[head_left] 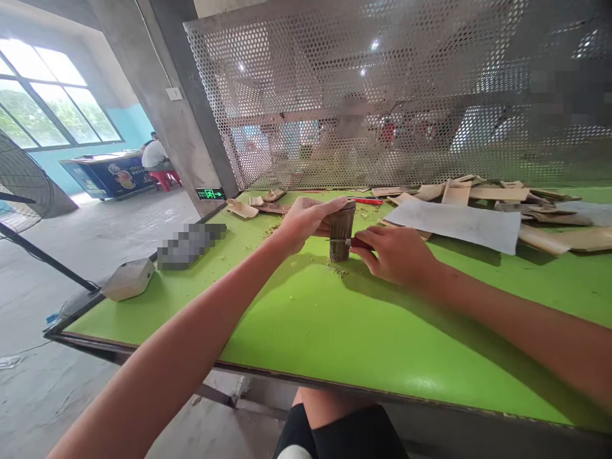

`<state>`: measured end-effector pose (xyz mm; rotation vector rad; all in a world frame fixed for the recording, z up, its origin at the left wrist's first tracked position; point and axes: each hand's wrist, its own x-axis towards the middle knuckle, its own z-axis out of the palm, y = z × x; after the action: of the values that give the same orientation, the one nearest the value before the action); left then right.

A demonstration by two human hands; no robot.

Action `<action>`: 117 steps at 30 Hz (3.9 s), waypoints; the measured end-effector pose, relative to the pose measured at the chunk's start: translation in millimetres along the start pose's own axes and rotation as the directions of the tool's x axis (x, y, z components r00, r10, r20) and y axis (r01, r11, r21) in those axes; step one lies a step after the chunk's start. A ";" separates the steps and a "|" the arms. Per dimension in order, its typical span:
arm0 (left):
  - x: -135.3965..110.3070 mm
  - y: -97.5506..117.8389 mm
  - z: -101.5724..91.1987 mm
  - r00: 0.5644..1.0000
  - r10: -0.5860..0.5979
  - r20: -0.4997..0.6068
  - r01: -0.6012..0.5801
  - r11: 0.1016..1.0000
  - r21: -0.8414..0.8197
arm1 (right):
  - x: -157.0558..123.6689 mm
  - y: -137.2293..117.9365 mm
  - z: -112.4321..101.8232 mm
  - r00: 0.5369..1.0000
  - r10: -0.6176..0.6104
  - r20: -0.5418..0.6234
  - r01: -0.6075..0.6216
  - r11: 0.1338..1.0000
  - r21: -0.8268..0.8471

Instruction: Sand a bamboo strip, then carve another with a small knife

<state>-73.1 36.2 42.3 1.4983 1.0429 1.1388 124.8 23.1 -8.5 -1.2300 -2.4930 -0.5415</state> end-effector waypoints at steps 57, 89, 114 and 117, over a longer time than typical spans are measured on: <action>-4.7 2.1 5.4 0.996 -0.011 -0.094 0.013 1.000 0.026 | 2.2 -4.0 -8.9 0.994 -0.046 0.102 0.042 0.998 0.039; -4.3 8.4 -2.3 0.993 0.075 -0.092 -0.055 0.977 0.205 | 4.0 1.8 -11.0 0.997 -0.062 0.047 0.059 0.996 0.067; -0.5 7.9 -9.1 0.994 0.106 0.014 -0.106 0.954 0.281 | 3.4 11.6 -5.3 0.997 -0.037 -0.073 0.042 0.997 0.058; 1.8 4.6 -9.2 0.995 0.102 -0.007 -0.097 0.960 0.264 | 4.4 18.1 -6.5 0.992 -0.036 -0.120 0.053 0.988 0.143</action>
<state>-81.3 38.8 48.2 1.7684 1.1808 1.1200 137.5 33.2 2.7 -1.0591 -2.4196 -0.4211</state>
